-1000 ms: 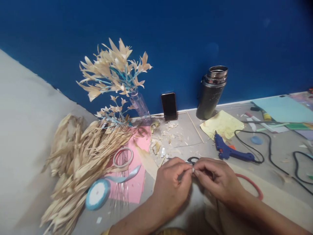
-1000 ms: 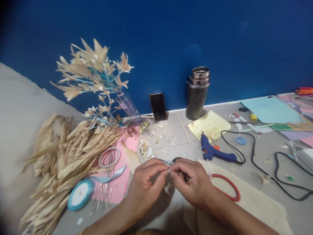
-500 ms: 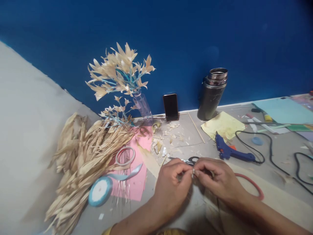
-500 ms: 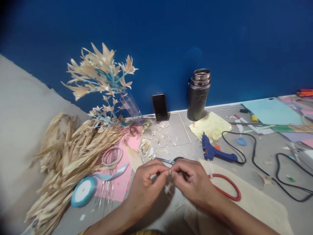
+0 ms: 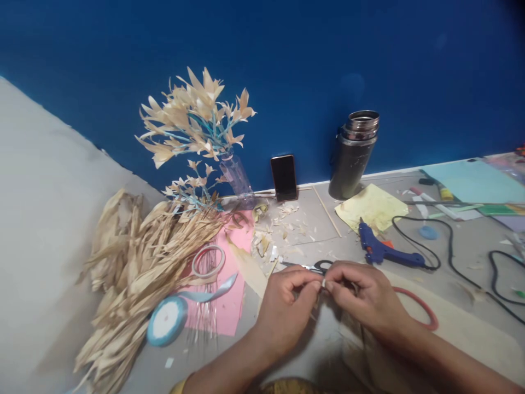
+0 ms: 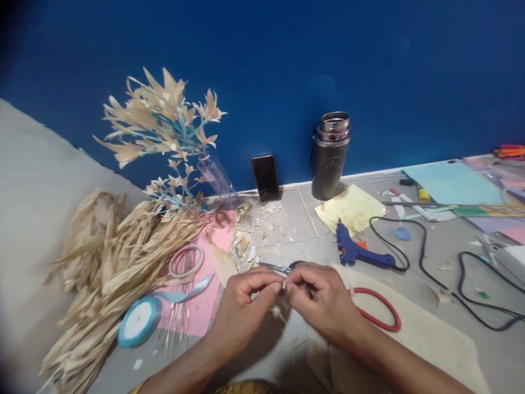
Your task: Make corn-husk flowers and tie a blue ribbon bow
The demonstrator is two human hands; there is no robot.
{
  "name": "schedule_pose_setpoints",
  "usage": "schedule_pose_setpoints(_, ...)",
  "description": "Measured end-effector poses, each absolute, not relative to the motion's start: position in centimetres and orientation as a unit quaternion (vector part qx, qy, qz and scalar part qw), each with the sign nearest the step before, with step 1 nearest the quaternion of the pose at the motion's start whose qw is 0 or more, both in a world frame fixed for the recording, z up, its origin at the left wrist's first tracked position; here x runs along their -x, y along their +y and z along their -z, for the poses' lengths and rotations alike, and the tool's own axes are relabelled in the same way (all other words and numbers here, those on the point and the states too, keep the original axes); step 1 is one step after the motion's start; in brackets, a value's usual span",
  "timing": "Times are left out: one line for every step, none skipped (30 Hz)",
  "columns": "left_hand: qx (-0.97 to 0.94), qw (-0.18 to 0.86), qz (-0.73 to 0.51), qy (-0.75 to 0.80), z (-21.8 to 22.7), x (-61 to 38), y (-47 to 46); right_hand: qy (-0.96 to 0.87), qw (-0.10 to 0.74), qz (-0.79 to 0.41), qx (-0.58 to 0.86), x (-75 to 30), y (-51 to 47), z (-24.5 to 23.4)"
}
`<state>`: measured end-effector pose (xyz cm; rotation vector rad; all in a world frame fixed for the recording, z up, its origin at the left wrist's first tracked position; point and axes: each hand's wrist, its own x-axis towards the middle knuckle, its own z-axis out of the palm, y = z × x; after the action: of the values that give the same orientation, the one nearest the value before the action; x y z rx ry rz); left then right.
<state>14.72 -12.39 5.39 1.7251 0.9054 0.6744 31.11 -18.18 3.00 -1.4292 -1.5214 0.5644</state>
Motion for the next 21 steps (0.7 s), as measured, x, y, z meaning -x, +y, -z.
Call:
schedule_pose_setpoints(-0.72,0.508,-0.281,0.381,-5.4,-14.74,-12.38,-0.626,0.469,-0.224,0.582,-31.09,-18.18,-2.88)
schedule_pose_setpoints(-0.724,0.501,-0.28,0.383,-5.41,-14.75,-12.35,-0.629,0.467,-0.218,0.582,-31.07,-18.18,-2.76)
schedule_pose_setpoints(-0.73,0.494,-0.277,0.383,-5.41,-14.75,-12.32,-0.633,0.465,-0.214,0.582,-31.04,-18.19,-2.65)
schedule_pose_setpoints(-0.737,0.488,-0.274,0.38,-5.41,-14.74,-12.28,-0.635,0.463,-0.211,0.581,-31.0,-18.2,-2.54)
schedule_pose_setpoints(-0.744,0.482,-0.27,0.376,-5.39,-14.71,-12.24,-0.636,0.461,-0.21,0.582,-30.97,-18.22,-2.46)
schedule_pose_setpoints(-0.752,0.475,-0.266,0.373,-5.34,-14.67,-12.21,-0.637,0.459,-0.21,0.583,-30.95,-18.23,-2.41)
schedule_pose_setpoints(-0.759,0.467,-0.264,0.369,-5.27,-14.62,-12.19,-0.638,0.456,-0.21,0.584,-30.93,-18.23,-2.39)
schedule_pose_setpoints(-0.765,0.458,-0.265,0.367,-5.18,-14.57,-12.2,-0.639,0.453,-0.21,0.585,-30.92,-18.23,-2.41)
schedule_pose_setpoints(-0.77,0.449,-0.267,0.366,-5.07,-14.53,-12.23,-0.639,0.451,-0.211,0.586,-30.92,-18.21,-2.45)
schedule_pose_setpoints(-0.774,0.441,-0.271,0.364,-4.96,-14.51,-12.29,-0.639,0.45,-0.211,0.587,-30.92,-18.19,-2.5)
schedule_pose_setpoints(-0.777,0.434,-0.277,0.362,-4.84,-14.51,-12.37,-0.64,0.45,-0.209,0.587,-30.91,-18.16,-2.57)
schedule_pose_setpoints(-0.778,0.431,-0.283,0.359,-4.74,-14.53,-12.47,-0.639,0.451,-0.207,0.587,-30.91,-18.13,-2.63)
schedule_pose_setpoints(-0.777,0.431,-0.289,0.356,-4.66,-14.58,-12.56,-0.638,0.454,-0.204,0.587,-30.9,-18.11,-2.7)
schedule_pose_setpoints(-0.775,0.434,-0.295,0.354,-4.61,-14.65,-12.65,-0.636,0.457,-0.201,0.588,-30.89,-18.1,-2.76)
schedule_pose_setpoints(-0.77,0.439,-0.301,0.352,-4.59,-14.72,-12.73,-0.633,0.46,-0.199,0.589,-30.88,-18.1,-2.81)
schedule_pose_setpoints(-0.764,0.446,-0.304,0.353,-4.6,-14.79,-12.78,-0.63,0.462,-0.2,0.591,-30.87,-18.1,-2.86)
schedule_pose_setpoints(-0.757,0.455,-0.306,0.356,-4.63,-14.85,-12.8,-0.626,0.464,-0.202,0.594,-30.87,-18.12,-2.91)
schedule_pose_setpoints(-0.751,0.463,-0.304,0.359,-4.69,-14.89,-12.79,-0.621,0.465,-0.205,0.597,-30.86,-18.14,-2.96)
schedule_pose_setpoints(-0.746,0.472,-0.301,0.362,-4.76,-14.91,-12.77,-0.616,0.467,-0.209,0.6,-30.86,-18.16,-2.99)
schedule_pose_setpoints(-0.74,0.481,-0.296,0.364,-4.84,-14.92,-12.72,-0.611,0.469,-0.213,0.602,-30.87,-18.18,-3.02)
schedule_pose_setpoints(-0.736,0.489,-0.292,0.366,-4.91,-14.91,-12.67,-0.607,0.471,-0.215,0.602,-30.88,-18.2,-3.04)
